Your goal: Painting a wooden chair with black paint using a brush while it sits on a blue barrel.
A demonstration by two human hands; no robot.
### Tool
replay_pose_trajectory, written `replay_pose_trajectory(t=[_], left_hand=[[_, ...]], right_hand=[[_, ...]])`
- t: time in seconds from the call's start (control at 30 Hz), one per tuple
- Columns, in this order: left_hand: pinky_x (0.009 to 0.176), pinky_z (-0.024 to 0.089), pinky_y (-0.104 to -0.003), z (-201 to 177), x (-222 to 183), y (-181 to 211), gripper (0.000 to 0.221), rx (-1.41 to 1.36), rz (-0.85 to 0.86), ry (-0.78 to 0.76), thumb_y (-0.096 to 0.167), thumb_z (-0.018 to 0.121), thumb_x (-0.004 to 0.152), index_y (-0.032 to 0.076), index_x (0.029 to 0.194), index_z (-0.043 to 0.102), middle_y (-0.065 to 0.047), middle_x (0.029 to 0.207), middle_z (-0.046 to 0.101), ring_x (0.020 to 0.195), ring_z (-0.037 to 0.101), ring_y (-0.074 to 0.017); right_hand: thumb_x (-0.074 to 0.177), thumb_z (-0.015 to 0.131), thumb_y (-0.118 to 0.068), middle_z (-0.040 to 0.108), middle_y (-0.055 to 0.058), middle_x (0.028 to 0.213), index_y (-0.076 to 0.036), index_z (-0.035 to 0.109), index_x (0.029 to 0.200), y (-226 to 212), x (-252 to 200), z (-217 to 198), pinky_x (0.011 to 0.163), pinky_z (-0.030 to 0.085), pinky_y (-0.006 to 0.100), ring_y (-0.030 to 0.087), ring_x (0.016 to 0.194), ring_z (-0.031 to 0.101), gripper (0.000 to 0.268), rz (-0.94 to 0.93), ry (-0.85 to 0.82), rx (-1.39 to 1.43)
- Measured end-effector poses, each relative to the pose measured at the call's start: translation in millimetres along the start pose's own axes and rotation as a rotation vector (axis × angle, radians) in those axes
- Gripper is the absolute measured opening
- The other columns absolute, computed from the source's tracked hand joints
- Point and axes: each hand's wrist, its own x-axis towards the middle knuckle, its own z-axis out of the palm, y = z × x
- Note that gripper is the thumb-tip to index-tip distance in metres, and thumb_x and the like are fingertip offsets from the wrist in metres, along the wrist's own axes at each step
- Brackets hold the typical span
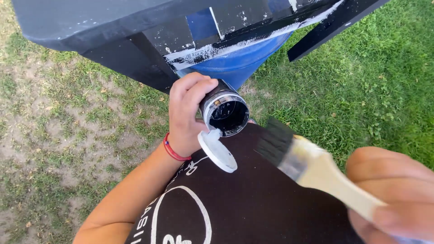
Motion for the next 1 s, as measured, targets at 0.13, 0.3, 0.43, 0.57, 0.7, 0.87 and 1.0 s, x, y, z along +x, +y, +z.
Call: replay_pose_trajectory(t=[0.13,0.3,0.43,0.57,0.7,0.87,1.0], left_hand=[[0.098,0.048,-0.043,4.3,4.1,2.1,0.064,0.011,0.049,0.030,0.033,0.090,0.080,0.011,0.128,0.053,-0.013,0.121,0.053,0.111,0.060,-0.0296],[0.097,0.049,-0.043,6.2,5.3,3.0,0.048,0.017,0.066,0.026,0.023,0.082,0.089,0.008,0.125,0.054,-0.013,0.121,0.053,0.109,0.061,-0.0297],[0.096,0.049,-0.044,6.3,1.4,2.0,0.046,0.030,0.070,0.025,0.026,0.078,0.091,0.008,0.126,0.054,-0.014,0.120,0.054,0.110,0.063,-0.0313],[0.097,0.047,-0.044,3.0,-0.4,1.0,0.046,0.057,0.085,0.003,0.032,0.074,0.096,0.010,0.130,0.052,-0.014,0.123,0.054,0.112,0.063,-0.0309],[0.095,0.046,-0.044,2.7,-2.5,-0.8,0.046,0.090,0.091,0.004,0.028,0.076,0.096,0.011,0.131,0.051,-0.014,0.123,0.055,0.111,0.063,-0.0298],[0.095,0.047,-0.044,1.5,-4.4,0.7,0.047,0.104,0.097,0.010,0.025,0.078,0.094,0.011,0.131,0.051,-0.014,0.122,0.055,0.110,0.064,-0.0298],[0.095,0.046,-0.043,2.8,-4.4,2.7,0.048,0.095,0.093,0.013,0.025,0.079,0.094,0.011,0.131,0.052,-0.014,0.123,0.055,0.111,0.063,-0.0292]], right_hand=[[0.083,0.062,-0.028,0.066,0.008,0.082,-0.010,0.057,0.096,-20.6,62.9,25.3,0.081,0.063,0.039,0.024,0.075,0.067,0.022,0.508,-0.528,-0.040],[0.086,0.064,-0.025,0.063,0.005,0.075,-0.003,0.060,0.099,7.1,65.0,52.9,0.068,0.059,0.036,0.024,0.066,0.063,0.026,0.460,-0.613,0.093],[0.089,0.065,-0.018,0.065,0.011,0.080,0.000,0.058,0.101,20.8,58.0,70.3,0.063,0.056,0.035,0.025,0.065,0.064,0.023,0.421,-0.575,0.117],[0.091,0.065,-0.016,0.066,0.012,0.090,0.001,0.056,0.104,26.3,51.9,80.6,0.064,0.055,0.034,0.024,0.068,0.064,0.024,0.434,-0.581,0.050],[0.093,0.060,-0.019,0.063,0.009,0.086,0.001,0.057,0.099,25.4,52.8,85.4,0.060,0.050,0.032,0.022,0.065,0.061,0.021,0.486,-0.592,0.032],[0.093,0.061,-0.019,0.063,0.007,0.086,-0.002,0.058,0.102,23.7,51.4,85.0,0.063,0.052,0.030,0.021,0.066,0.062,0.019,0.522,-0.605,0.002],[0.093,0.061,-0.020,0.063,0.007,0.086,-0.004,0.059,0.102,23.2,46.8,82.4,0.064,0.052,0.030,0.019,0.065,0.061,0.019,0.513,-0.610,-0.020]])
